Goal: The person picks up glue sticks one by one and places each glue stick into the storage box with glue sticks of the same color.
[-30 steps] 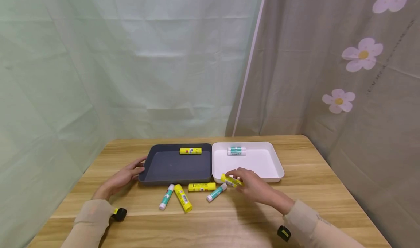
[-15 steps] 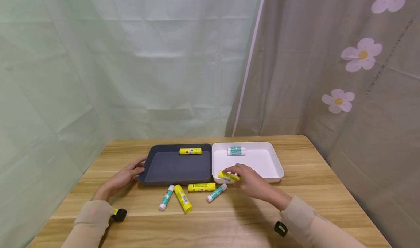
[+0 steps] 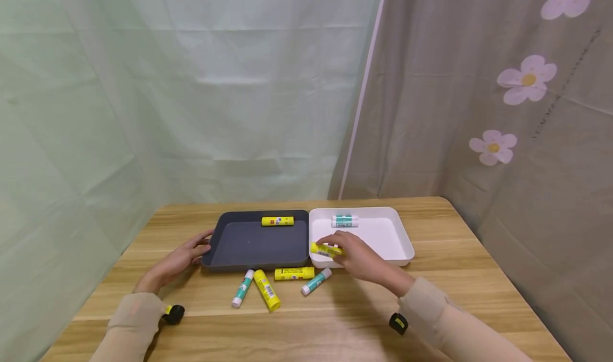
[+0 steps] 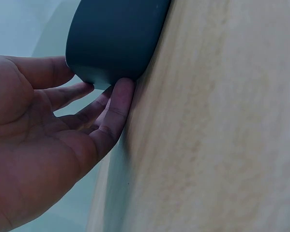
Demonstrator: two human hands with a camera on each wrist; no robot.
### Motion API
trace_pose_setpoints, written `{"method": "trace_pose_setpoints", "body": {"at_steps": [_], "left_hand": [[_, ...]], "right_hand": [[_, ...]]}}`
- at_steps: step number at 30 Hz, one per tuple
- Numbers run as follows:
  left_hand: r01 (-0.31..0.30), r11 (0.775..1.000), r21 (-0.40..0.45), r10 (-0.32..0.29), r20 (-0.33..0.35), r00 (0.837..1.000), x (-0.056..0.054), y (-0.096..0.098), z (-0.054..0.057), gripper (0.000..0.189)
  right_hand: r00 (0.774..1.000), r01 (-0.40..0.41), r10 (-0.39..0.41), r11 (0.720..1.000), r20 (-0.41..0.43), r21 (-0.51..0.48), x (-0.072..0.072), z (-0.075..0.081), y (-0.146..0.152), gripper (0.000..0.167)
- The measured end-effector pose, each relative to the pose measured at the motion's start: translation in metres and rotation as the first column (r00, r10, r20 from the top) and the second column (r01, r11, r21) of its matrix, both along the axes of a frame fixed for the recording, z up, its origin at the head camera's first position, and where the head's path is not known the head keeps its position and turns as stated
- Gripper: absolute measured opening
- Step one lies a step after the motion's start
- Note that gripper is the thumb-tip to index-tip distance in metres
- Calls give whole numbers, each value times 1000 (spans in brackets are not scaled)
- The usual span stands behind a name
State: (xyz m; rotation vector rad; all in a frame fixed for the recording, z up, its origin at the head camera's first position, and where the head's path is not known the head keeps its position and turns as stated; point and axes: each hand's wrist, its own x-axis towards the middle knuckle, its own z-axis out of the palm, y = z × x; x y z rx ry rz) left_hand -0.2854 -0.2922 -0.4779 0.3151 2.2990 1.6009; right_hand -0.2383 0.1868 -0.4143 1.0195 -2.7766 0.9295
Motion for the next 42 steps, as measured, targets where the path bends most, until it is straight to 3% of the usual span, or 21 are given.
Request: {"method": "trace_pose_setpoints", "body": {"at_steps": [12,21,42], "left_hand": [[-13,1000,5,13,7,1000,0,1,-2,63],[-15,1000,10,15,6,1000,-2,0,-2,62],[-16,1000,20,15,21,1000,-1,1,0,62]], "right_hand": [[1000,3,-2,1000,-14,14,-10,9,-13,45],[1000,-27,26,999,-17,-32,-19,14,-21,47],[998,-23,26,998,60,-51,-43,19,-39,47]]}}
